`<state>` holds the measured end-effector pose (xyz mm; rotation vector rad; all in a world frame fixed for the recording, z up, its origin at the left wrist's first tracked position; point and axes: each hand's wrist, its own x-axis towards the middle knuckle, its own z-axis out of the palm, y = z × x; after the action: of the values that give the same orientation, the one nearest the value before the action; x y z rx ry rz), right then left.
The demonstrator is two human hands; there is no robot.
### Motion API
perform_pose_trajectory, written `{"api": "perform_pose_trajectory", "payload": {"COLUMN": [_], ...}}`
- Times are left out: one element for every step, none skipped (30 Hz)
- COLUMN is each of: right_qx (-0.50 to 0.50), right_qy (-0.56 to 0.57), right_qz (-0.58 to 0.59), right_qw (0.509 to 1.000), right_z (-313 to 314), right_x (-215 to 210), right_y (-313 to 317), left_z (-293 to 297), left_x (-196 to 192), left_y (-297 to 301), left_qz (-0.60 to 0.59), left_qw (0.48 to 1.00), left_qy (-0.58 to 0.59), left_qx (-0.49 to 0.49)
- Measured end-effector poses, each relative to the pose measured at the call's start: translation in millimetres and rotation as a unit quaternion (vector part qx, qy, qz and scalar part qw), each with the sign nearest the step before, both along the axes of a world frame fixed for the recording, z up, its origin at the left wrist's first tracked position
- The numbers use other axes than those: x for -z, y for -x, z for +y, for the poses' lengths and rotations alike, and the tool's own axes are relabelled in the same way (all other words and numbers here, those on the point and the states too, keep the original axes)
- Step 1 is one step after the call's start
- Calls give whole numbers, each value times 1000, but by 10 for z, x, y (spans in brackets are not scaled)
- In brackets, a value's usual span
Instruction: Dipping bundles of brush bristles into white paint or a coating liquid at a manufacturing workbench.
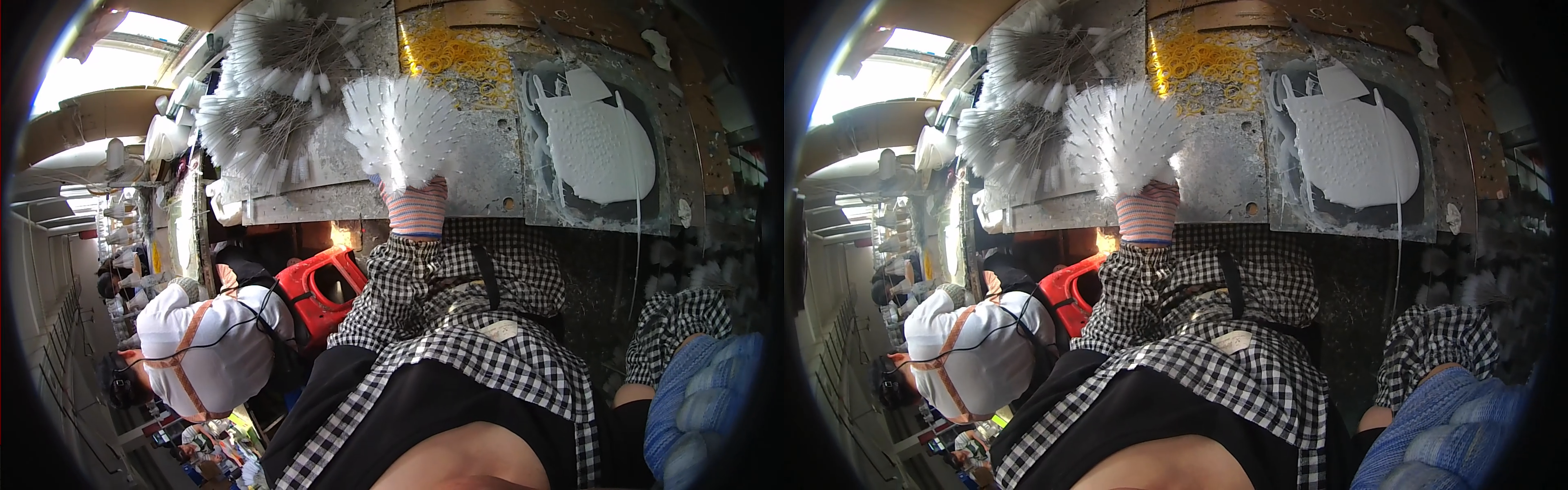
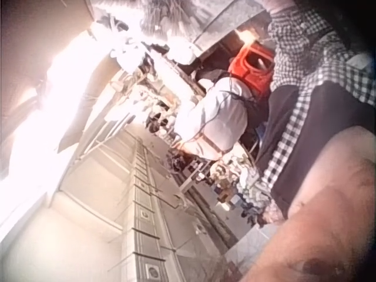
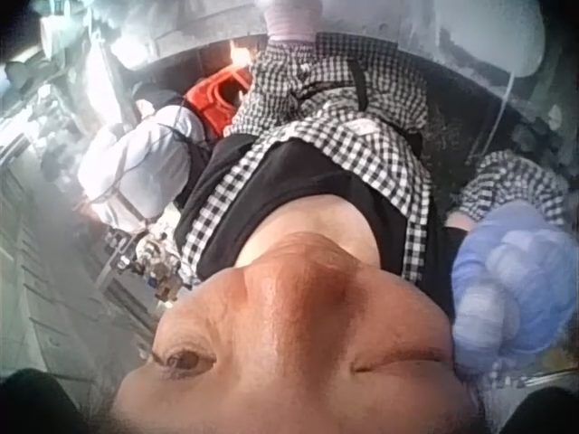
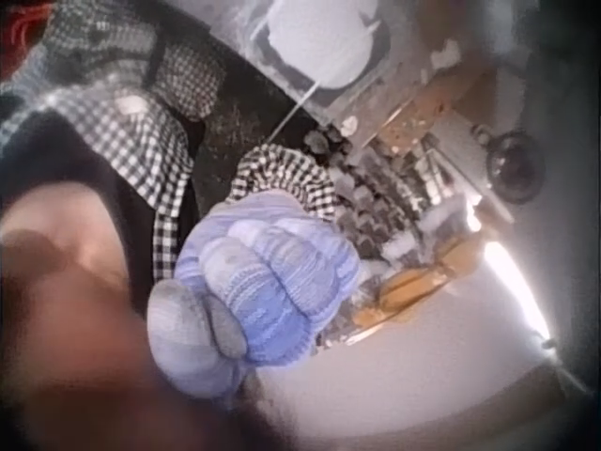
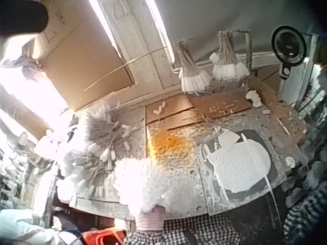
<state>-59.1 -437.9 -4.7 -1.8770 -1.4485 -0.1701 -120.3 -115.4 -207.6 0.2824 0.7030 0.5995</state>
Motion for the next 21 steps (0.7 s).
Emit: {"api": "perform_pose_trajectory", "payload": {"right_qx": [-5,-9,-1,2,-4,-5,-11,-2,18,33,49,59,65,71,76,82,66,49,20,25,25], "right_qy": [-13,-25,-27,-34,-47,-54,-65,-69,-138,-206,-190,-178,-173,-120,-66,-63,-23,15,20,22,89], "right_qz": [-15,-31,-47,-61,-74,-87,-100,-120,-90,-59,9,78,78,132,185,187,168,149,180,183,146], "right_qw": [1000,999,999,998,996,995,993,990,986,976,980,979,980,981,978,977,983,988,983,983,985], "right_z": [21,38,42,20,-1,-5,-7,-61,97,360,438,505,569,626,673,711,739,776,809,813,830], "right_x": [40,79,41,56,135,163,213,99,158,201,238,264,264,262,258,251,239,244,328,325,297], "right_y": [-36,-70,-129,-160,-179,-209,-240,-188,-237,-310,-342,-372,-415,-453,-477,-503,-528,-564,-600,-599,-598], "left_z": [-19,-24,-73,-82,-35,38,240,274,318,360,326,270,208,171,237,217,187,168,153,136,124], "left_x": [-74,-207,-390,-575,-720,-796,-607,-608,-540,-490,-590,-690,-783,-812,-707,-727,-761,-808,-839,-832,-838], "left_y": [-31,-42,-99,-113,-75,-59,29,3,-63,-98,-149,-141,-169,-190,-245,-265,-284,-306,-346,-372,-377], "left_qz": [-4,-15,-27,-38,-48,-59,-203,-211,-217,-223,-183,-181,-149,-117,-90,-89,-97,-104,-104,-104,-105], "left_qw": [1000,999,996,991,986,978,945,939,919,898,881,881,890,893,899,897,890,878,867,866,866], "left_qy": [2,-9,-11,-18,-30,-37,52,61,71,82,94,101,35,-32,-33,-27,-100,-173,-208,-203,-225], "left_qx": [0,35,83,126,159,197,253,266,322,371,425,425,430,434,428,432,435,435,441,445,435]}}
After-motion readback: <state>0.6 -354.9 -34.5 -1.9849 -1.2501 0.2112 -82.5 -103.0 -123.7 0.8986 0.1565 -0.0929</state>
